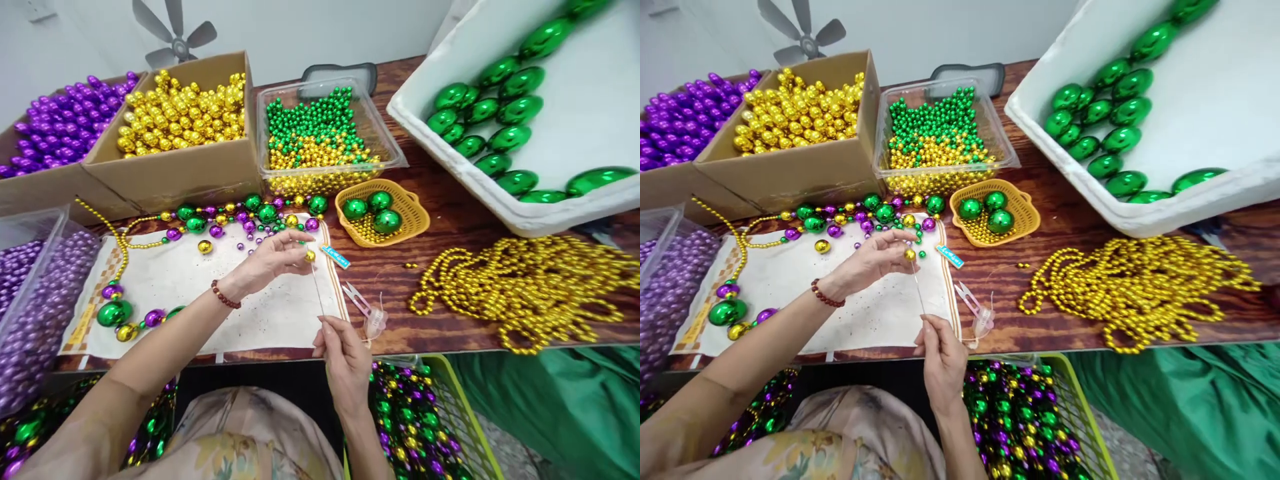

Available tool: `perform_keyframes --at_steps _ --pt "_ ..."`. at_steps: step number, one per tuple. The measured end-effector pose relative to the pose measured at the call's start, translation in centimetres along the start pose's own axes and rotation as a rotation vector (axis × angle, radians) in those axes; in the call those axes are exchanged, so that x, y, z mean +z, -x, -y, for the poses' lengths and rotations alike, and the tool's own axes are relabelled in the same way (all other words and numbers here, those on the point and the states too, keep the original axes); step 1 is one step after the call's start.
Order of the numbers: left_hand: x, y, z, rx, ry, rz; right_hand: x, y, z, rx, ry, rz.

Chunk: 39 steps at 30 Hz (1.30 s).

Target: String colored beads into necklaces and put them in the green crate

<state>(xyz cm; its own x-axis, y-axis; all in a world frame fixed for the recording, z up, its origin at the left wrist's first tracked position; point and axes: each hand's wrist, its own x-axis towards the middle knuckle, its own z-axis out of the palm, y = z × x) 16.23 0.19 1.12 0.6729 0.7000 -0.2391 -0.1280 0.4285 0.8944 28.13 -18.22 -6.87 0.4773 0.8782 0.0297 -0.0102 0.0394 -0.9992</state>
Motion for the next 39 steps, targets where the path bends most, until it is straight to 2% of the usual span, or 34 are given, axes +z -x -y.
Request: perform_keyframes --at_steps 2,3,7,9,11,13,14,18,21,23,25,28,31,35,39 --pt "0.3 -1.3 -0.3 0.036 -0.226 0.039 0.1 0.0 -0.9 0.003 -0.049 -0.042" --pt "0.5 -2.4 -0.5 0.102 -0.368 0.024 0.1 0.0 -1.2 0.0 -0.071 -0.065" --pt "2.5 -9.0 -1.7 0.476 -1.152 -0.112 0.1 -0.1 -1.9 -0.009 -0.125 -0.116" --pt "3.8 -12.5 -2.0 0.538 -1.549 -0.114 0.0 -0.1 -2.0 -0.009 -0.148 -0.11" --pt "5.0 -15.1 -2.0 0.555 -1.822 -0.131 -0.1 0.1 -2.1 -0.01 -0.17 -0.102" --pt "5.8 -17.0 -1.7 0.585 -1.973 -0.117 -0.1 0.3 -2.4 -0.005 -0.189 -0.098" --pt "6.1 -17.7 -1.5 0.602 -2.022 -0.074 -0.1 0.4 -2.5 -0.005 -0.199 -0.096" --pt "6.2 -19.8 -1.3 0.599 -2.145 0.177 -0.1 0.7 -3.1 -0.016 -0.217 -0.11" --pt "6.0 -20.4 -1.8 0.583 -2.091 0.167 -0.2 0.7 -3.2 -0.028 -0.225 -0.121" --pt "5.6 -19.6 -2.1 0.607 -1.882 0.111 -0.3 0.6 -3.1 -0.033 -0.23 -0.118" --pt "5.0 -17.5 -2.2 0.64 -1.538 0.093 -0.4 0.4 -3.0 -0.038 -0.238 -0.109" --pt "3.5 -12.5 -1.2 0.665 -0.999 0.116 -0.4 0.2 -2.7 -0.05 -0.25 -0.076" --pt "1.9 -6.8 0.5 0.649 -0.645 0.1 0.0 0.3 -2.5 -0.065 -0.229 -0.059" --pt "0.0 -1.1 2.7 0.619 -0.456 0.021 1.1 0.8 -2.3 -0.056 -0.204 -0.04" --pt "-1.2 2.7 4.1 0.597 -0.497 -0.092 2.6 1.6 -1.5 -0.014 -0.219 -0.035"
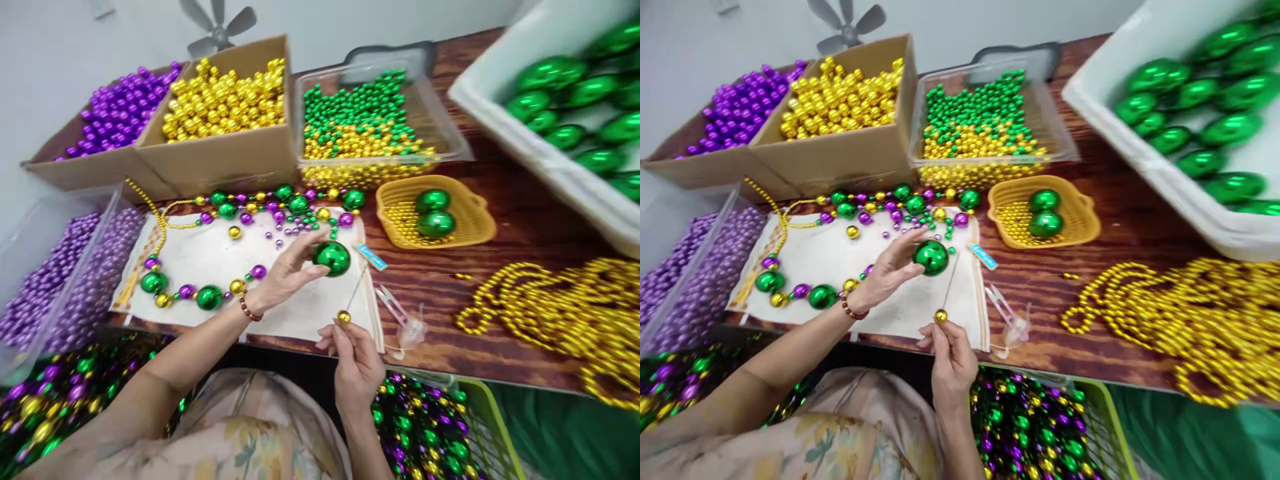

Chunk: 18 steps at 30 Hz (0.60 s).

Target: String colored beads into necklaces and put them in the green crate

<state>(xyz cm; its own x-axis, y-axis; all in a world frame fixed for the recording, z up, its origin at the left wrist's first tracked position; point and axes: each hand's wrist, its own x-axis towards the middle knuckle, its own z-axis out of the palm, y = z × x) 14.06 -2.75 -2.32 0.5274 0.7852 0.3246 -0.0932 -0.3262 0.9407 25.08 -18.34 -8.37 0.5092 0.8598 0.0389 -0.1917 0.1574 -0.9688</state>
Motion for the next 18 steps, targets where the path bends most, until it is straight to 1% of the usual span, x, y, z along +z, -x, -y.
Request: perform_keyframes --at_steps 3,5,9,15,18 --pt "-0.3 2.1 -0.2 -0.047 -0.078 -0.046 1.1 0.6 0.4 0.023 -0.001 -0.06" --pt "-0.4 3.1 -0.2 -0.083 -0.074 -0.098 1.6 0.8 0.5 0.042 0.005 -0.082" --pt "-0.7 4.4 -0.2 -0.107 -0.046 -0.194 1.8 0.9 0.5 0.083 0.012 -0.053" --pt "-1.2 4.8 -0.9 -0.118 0.008 -0.211 1.9 0.7 0.6 0.077 0.033 -0.055" --pt "-1.4 4.5 -1.2 -0.177 0.124 -0.272 1.6 0.9 0.6 0.081 0.066 0.016"
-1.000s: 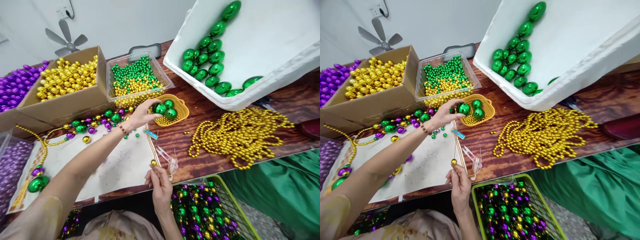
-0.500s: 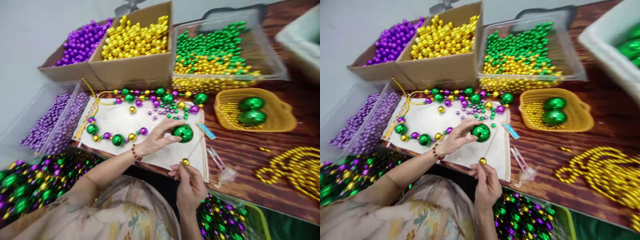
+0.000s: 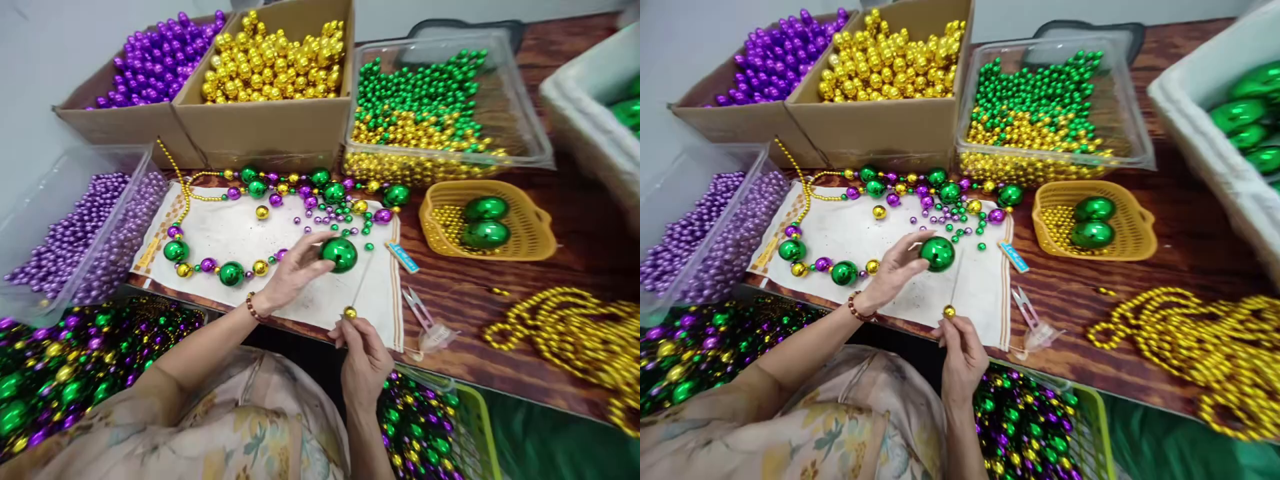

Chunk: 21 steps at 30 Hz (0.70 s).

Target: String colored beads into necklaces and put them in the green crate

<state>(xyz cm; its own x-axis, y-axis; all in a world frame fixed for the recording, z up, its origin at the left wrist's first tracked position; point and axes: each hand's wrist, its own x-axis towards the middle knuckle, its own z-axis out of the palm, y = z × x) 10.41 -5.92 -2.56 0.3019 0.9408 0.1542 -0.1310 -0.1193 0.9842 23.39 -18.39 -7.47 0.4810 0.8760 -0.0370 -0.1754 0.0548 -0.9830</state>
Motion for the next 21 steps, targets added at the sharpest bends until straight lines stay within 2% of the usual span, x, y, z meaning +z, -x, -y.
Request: perform_keyframes --at_steps 3,6,8,11,13,15,17,21 --pt "-0.2 -0.6 0.0 -0.111 0.168 -0.021 -0.5 0.3 -0.1 -0.013 0.021 0.036" --pt "-0.7 -1.1 0.0 -0.121 0.108 0.019 -1.0 0.1 0.2 -0.004 0.044 -0.013" --pt "-0.9 -1.0 -0.2 0.01 -0.096 0.086 -0.9 -0.8 0.8 0.035 0.06 -0.07" --pt "-0.7 -0.2 -0.3 0.286 -0.426 0.235 -0.3 -3.1 1.7 0.137 -0.008 -0.127" --pt "-0.1 0.7 0.2 0.392 -0.527 0.319 0.3 -4.9 2.0 0.194 -0.111 -0.118" --pt "0.8 1.7 0.9 0.43 -0.519 0.352 1.0 -6.1 1.9 0.225 -0.195 -0.114" --pt "2.1 2.6 1.7 0.397 -0.424 0.287 1.8 -6.6 1.5 0.238 -0.244 -0.147" --pt "4.6 3.0 2.3 0.15 -0.099 -0.095 3.2 -5.7 0.7 0.199 -0.286 -0.233"
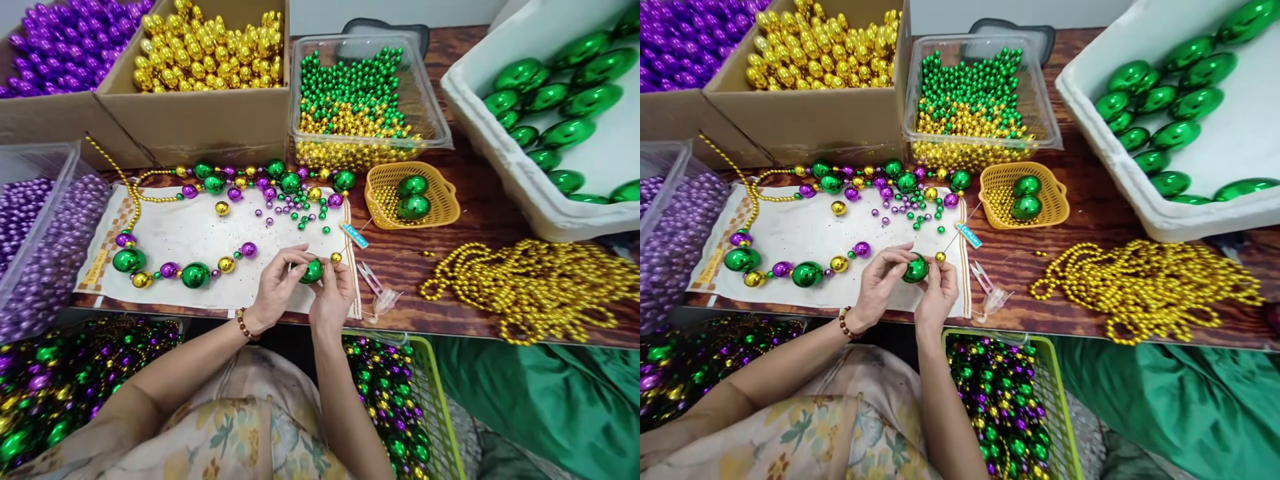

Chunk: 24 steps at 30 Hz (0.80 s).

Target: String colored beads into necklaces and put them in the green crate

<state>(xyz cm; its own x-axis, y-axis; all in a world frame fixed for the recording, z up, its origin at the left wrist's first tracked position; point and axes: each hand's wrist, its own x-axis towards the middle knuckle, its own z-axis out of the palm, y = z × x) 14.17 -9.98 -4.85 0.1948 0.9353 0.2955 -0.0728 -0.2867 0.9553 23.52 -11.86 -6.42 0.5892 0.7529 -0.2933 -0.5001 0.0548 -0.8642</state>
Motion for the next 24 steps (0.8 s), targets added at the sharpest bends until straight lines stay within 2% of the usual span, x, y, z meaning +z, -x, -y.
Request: perform_keyframes --at_steps 2,3,8,12,14,19,24 --pt "0.7 -0.2 0.0 -0.093 0.097 -0.137 0.2 0.4 -0.3 -0.052 -0.014 -0.028" --pt "0.8 -0.4 0.0 -0.134 0.12 -0.158 0.3 0.5 -0.4 -0.078 -0.014 -0.04" --pt "-0.3 -1.1 -0.2 -0.421 0.17 0.015 -0.2 -0.2 -0.1 -0.128 0.068 -0.009" --pt "-2.0 -2.9 -1.4 -0.485 0.319 -0.021 -1.7 -0.4 1.0 -0.216 0.177 0.028" --pt "-3.0 -4.3 -2.0 -0.552 0.434 -0.03 -2.9 0.2 1.4 -0.239 0.25 0.094" --pt "-4.7 -7.0 -2.0 -0.708 0.532 -0.11 -5.6 2.8 1.2 -0.243 0.444 0.417" --pt "-5.0 -7.7 -1.5 -0.716 0.441 -0.12 -6.4 4.2 0.4 -0.317 0.538 0.532"
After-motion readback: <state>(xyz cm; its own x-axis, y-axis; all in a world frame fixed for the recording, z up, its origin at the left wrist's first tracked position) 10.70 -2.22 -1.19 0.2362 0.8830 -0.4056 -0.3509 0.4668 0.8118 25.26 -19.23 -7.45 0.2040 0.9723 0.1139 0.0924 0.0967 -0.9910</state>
